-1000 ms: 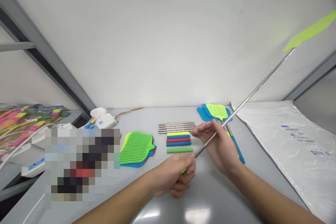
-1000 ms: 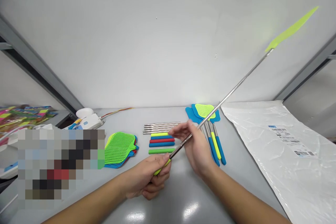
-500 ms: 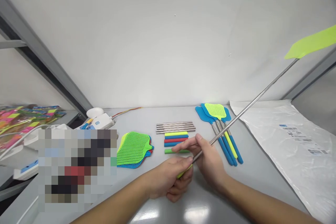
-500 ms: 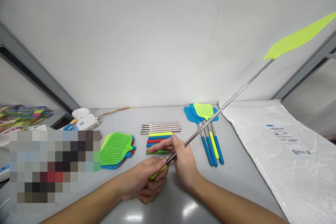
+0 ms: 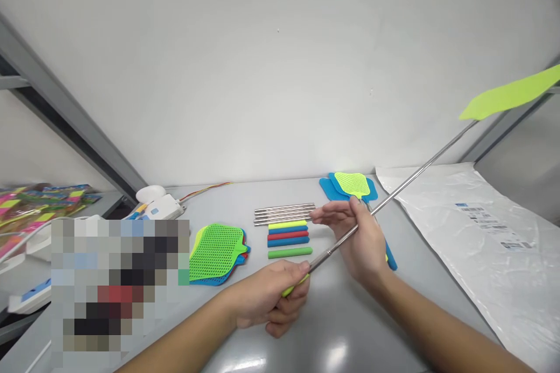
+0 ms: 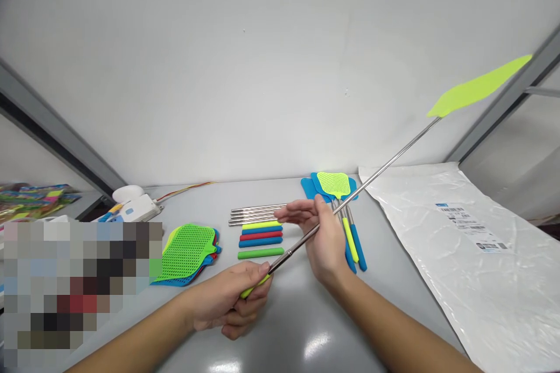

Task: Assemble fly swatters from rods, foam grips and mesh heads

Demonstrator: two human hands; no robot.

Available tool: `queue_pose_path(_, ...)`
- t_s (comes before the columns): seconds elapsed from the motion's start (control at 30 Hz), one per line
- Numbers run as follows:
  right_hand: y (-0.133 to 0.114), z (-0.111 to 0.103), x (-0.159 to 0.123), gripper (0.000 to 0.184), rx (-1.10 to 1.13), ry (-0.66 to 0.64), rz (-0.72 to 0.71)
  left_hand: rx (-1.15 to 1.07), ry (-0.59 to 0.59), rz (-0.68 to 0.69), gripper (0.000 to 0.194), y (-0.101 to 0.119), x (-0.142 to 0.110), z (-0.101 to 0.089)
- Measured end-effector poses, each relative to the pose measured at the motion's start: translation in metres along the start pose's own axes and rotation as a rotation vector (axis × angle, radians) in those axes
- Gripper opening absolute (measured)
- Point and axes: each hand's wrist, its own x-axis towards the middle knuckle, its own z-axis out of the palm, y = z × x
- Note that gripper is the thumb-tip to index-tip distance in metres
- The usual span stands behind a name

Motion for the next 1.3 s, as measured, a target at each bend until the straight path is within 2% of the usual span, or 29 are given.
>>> queue_pose_path(0.1, 0.014, 0.01, -0.018, 0.054, -0.024, -0.092, 0.045, 0.011, -0.005, 0.001, 0.048, 0.001, -0.001, 0.002)
queue_pose_path(0.23, 0.034, 0.021, -0.044, 0.062, -0.159, -0.227, 0.196, 0.054, 0.001, 0.014, 0.049, 0.005, -0.003, 0.005)
queue_pose_path(0.33, 0.031, 0.022, -0.044, 0.064, -0.189, -0.284, 0.216, 0.056, 0.006, 0.031, 0.049, 0.007, -0.005, 0.006)
queue_pose_path(0.43, 0.011, 0.012, -0.022, 0.062, -0.067, -0.209, 0.095, 0.024, -0.009, 0.048, 0.047, 0.008, -0.005, 0.002)
queue_pose_path(0.5, -0.002, 0.003, -0.006, 0.053, -0.011, -0.062, -0.013, 0.035, -0.013, 0.033, 0.046, 0.008, -0.005, -0.001)
queue_pose_path(0.57, -0.008, -0.002, 0.003, 0.045, -0.029, 0.029, -0.077, 0.049, -0.008, 0.009, 0.047, 0.007, -0.004, -0.003)
queue_pose_path(0.63, -0.002, -0.001, -0.001, 0.044, -0.074, 0.004, -0.065, 0.039, -0.001, 0.002, 0.047, 0.007, -0.003, -0.002)
queue_pose_path(0.8, 0.024, 0.018, -0.036, 0.055, -0.179, -0.241, 0.151, 0.048, -0.023, 0.035, 0.048, 0.012, -0.007, 0.007)
queue_pose_path(0.87, 0.022, 0.019, -0.039, 0.053, -0.198, -0.28, 0.139, 0.046, -0.039, 0.054, 0.047, 0.014, -0.009, 0.011)
queue_pose_path(0.97, 0.004, 0.009, -0.02, 0.055, -0.138, -0.234, 0.03, 0.01, -0.038, 0.059, 0.046, 0.014, -0.01, 0.012)
queue_pose_path(1.1, -0.016, -0.01, 0.012, 0.056, -0.015, 0.032, -0.105, 0.032, -0.031, -0.003, 0.045, 0.011, -0.006, 0.005)
queue_pose_path(1.17, -0.012, -0.012, 0.013, 0.052, -0.024, 0.089, -0.137, 0.046, -0.03, -0.025, 0.046, 0.009, -0.004, 0.003)
queue_pose_path(1.23, 0.0, -0.006, 0.003, 0.051, -0.061, 0.025, -0.105, 0.038, -0.021, -0.02, 0.047, 0.008, -0.003, 0.002)
queue_pose_path(1.3, 0.016, 0.004, -0.014, 0.054, -0.117, -0.136, -0.005, 0.025, -0.019, -0.007, 0.047, 0.008, -0.004, 0.003)
